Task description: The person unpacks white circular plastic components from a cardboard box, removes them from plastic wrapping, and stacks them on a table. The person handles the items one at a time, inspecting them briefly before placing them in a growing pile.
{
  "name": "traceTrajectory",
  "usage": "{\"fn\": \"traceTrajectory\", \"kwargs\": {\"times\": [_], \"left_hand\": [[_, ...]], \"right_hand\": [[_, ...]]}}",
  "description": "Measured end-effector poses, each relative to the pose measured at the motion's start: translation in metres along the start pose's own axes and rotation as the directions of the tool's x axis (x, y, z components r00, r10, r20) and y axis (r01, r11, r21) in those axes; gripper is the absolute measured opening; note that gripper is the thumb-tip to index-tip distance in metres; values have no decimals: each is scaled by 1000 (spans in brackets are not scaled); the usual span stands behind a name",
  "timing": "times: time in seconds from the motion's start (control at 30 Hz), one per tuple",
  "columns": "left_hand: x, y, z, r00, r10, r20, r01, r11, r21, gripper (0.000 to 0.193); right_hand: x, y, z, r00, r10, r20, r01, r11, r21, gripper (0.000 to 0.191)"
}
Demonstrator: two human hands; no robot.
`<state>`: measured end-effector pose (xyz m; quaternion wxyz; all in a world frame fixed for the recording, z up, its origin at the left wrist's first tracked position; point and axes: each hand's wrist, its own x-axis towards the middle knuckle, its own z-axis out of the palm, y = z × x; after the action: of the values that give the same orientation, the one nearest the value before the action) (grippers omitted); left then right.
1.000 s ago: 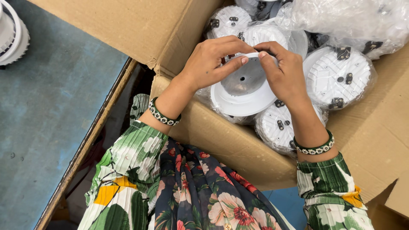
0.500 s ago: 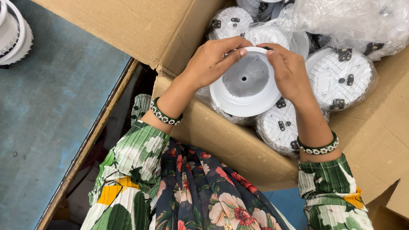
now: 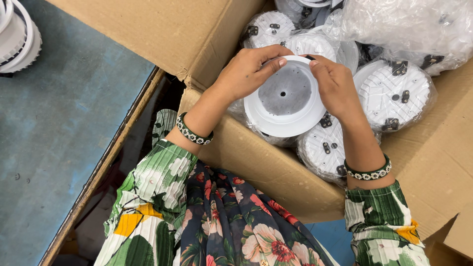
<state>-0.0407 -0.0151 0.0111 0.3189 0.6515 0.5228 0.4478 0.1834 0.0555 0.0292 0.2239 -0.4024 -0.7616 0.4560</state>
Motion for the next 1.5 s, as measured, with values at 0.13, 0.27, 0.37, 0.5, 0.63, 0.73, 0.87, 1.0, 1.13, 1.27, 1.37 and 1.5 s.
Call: {"fn": "traceTrajectory", "kwargs": {"times": [0.13,0.27,0.37,0.5,0.63,0.73,0.87,1.0,1.13,1.27,1.37,1.5], "left_hand": [[2,-4,1,995,89,-41,-90,995,-33,28],[3,-7,1,994,100,-38,-101,995,-25,30],[3,-7,1,994,104,-36,-104,995,-4,30],[4,-3,-2,990,137,-20,-134,987,86,30],[3,2,-3,993,117,-16,-116,992,43,31],[4,8,-4,987,150,-59,-142,983,121,27],[-2,27,-28,785,360,-504,-332,932,149,24],[-84,44,-114,339,503,-795,-77,857,509,25],[-239,45,-142,220,407,-886,563,689,456,25],[-356,21,-129,40,-209,-977,985,171,4,26],[-393,0,-126,-72,-372,-925,996,18,-85,26],[-413,-20,-130,-120,-395,-911,992,-15,-124,27]], "right_hand": [[-1,-2,-1,998,63,-6,-63,994,-94,36],[0,-1,1,999,-41,-9,41,998,-39,34],[2,4,3,999,-38,-40,37,999,-20,33],[5,11,5,996,50,-74,-47,998,38,35],[9,16,4,1000,4,-31,0,992,126,39],[8,13,4,1000,-2,-12,3,993,120,42],[-2,2,8,999,39,-9,-39,998,44,36],[-2,-9,14,997,82,-9,-82,996,26,36],[-4,-15,11,994,110,-27,-111,993,-50,36],[-12,-11,13,997,80,-21,-81,995,-53,36],[-14,-5,14,995,94,-19,-94,995,-45,37],[-15,1,12,997,75,-17,-75,997,-26,39]]}}
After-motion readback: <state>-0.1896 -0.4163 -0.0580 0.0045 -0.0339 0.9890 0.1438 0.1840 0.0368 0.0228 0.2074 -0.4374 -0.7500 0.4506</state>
